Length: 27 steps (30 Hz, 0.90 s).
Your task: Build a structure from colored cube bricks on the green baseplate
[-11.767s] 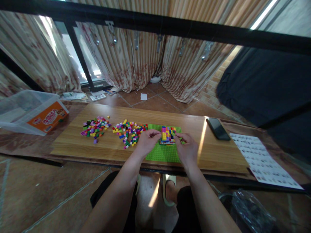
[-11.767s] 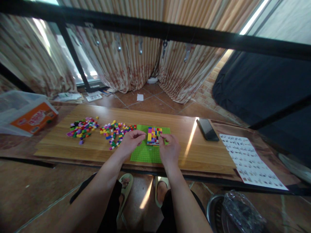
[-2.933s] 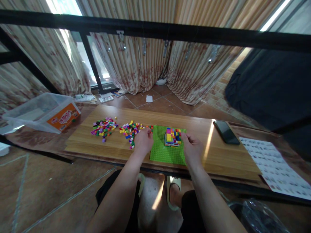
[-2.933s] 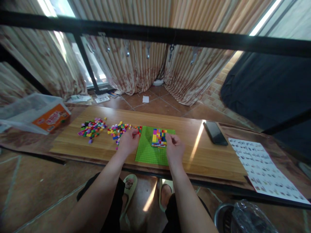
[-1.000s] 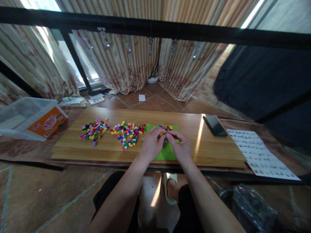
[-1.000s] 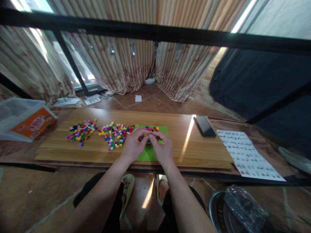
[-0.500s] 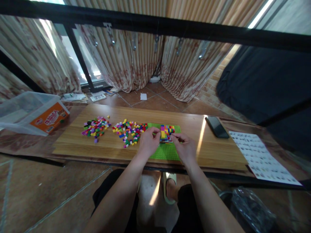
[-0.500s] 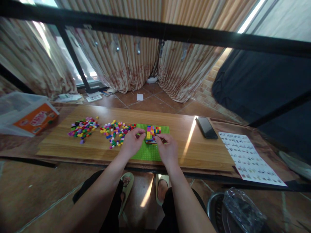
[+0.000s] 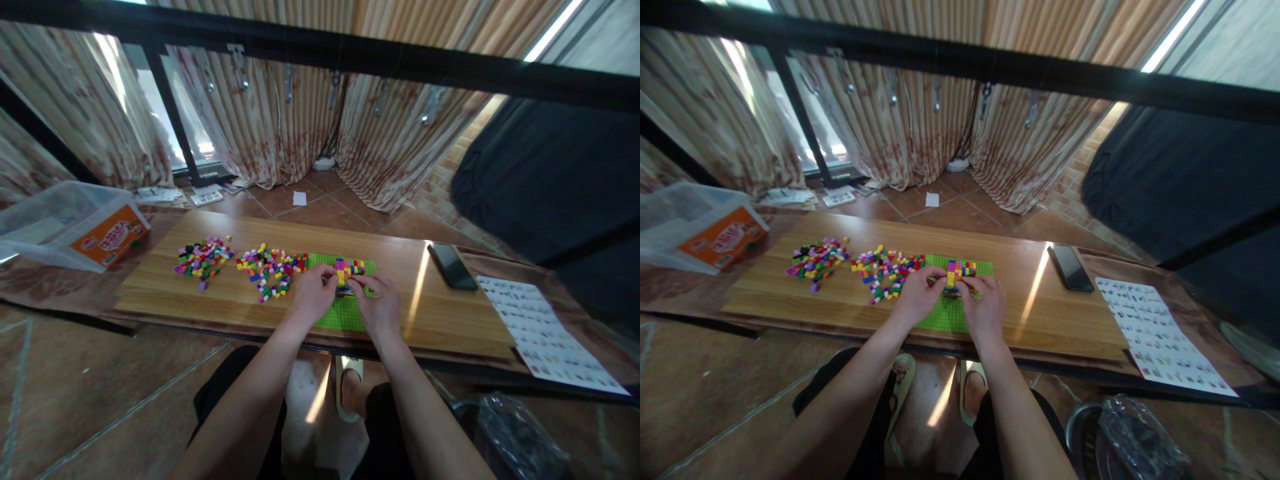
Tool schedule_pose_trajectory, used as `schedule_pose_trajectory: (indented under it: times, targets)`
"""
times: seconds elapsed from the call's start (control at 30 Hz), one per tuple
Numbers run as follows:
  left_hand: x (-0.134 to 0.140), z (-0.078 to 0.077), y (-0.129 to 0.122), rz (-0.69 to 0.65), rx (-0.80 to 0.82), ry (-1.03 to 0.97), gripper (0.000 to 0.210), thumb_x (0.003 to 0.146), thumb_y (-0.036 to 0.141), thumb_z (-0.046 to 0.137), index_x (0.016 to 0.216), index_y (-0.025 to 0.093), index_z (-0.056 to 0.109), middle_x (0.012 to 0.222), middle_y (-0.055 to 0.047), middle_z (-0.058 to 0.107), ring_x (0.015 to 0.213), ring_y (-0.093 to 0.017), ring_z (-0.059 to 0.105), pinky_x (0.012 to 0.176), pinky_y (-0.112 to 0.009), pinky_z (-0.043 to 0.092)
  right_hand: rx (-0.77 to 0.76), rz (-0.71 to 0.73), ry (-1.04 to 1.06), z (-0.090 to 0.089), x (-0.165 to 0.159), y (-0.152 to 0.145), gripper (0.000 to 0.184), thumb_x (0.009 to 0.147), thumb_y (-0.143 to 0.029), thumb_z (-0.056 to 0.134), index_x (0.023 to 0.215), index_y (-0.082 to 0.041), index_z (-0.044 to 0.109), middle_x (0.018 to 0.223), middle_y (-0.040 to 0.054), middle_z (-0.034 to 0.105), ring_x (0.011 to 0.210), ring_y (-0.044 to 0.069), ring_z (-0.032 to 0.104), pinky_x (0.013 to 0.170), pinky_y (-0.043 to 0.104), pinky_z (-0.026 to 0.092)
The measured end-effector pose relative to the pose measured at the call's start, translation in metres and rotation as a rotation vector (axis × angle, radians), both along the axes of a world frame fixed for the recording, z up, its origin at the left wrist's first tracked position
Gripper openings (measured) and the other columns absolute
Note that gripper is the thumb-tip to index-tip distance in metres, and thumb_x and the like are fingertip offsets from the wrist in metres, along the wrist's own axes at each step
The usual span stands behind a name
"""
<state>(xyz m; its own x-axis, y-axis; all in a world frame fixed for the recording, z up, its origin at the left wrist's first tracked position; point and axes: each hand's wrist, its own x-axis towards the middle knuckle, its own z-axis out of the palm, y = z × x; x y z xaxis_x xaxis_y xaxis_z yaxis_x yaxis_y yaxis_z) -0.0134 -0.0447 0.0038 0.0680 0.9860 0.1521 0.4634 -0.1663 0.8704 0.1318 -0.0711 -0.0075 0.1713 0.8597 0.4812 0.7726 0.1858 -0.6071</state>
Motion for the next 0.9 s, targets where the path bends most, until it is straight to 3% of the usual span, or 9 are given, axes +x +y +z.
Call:
schedule_pose_trajectory:
  times: [0.2,0.67,0.9]
  targets:
    - [-0.0007,0.0020,-0.0011,-0.003,0.013,0.025,0.013,0.083,0.015,0.056,0.088,0.016,0.069,0.089,-0.006,0.073,0.080,-0.016,0.066,0.079,-0.029,0.050,0.000,0.004,0.018,0.0037,0.0063,-0.0042,0.030,0.090,-0.040,0.053,0.083,-0.020,0.074,0.084,0.0069,0.069,0.083,0.022,0.062,0.076,0.035,0.045]
    - [-0.0006,0.0019,-0.0011,-0.001,0.019,0.029,0.013,0.083,0.015,0.056,0.087,0.016,0.068,0.089,-0.005,0.073,0.082,-0.016,0.066,0.080,-0.028,0.050,0.009,-0.010,0.039,0.0007,-0.0001,0.0004,0.023,0.083,-0.037,0.059,0.076,-0.020,0.073,0.085,0.0071,0.066,0.084,0.023,0.060,0.080,0.038,0.046]
    - [-0.0002,0.0028,-0.0017,0.003,0.003,0.032,0.014,0.084,0.015,0.056,0.088,0.015,0.069,0.088,-0.006,0.073,0.081,-0.017,0.066,0.080,-0.029,0.050,-0.016,-0.042,0.162,-0.0011,-0.0023,0.0031,0.018,0.078,-0.035,0.064,0.072,-0.021,0.072,0.081,0.0051,0.065,0.079,0.021,0.060,0.077,0.035,0.046]
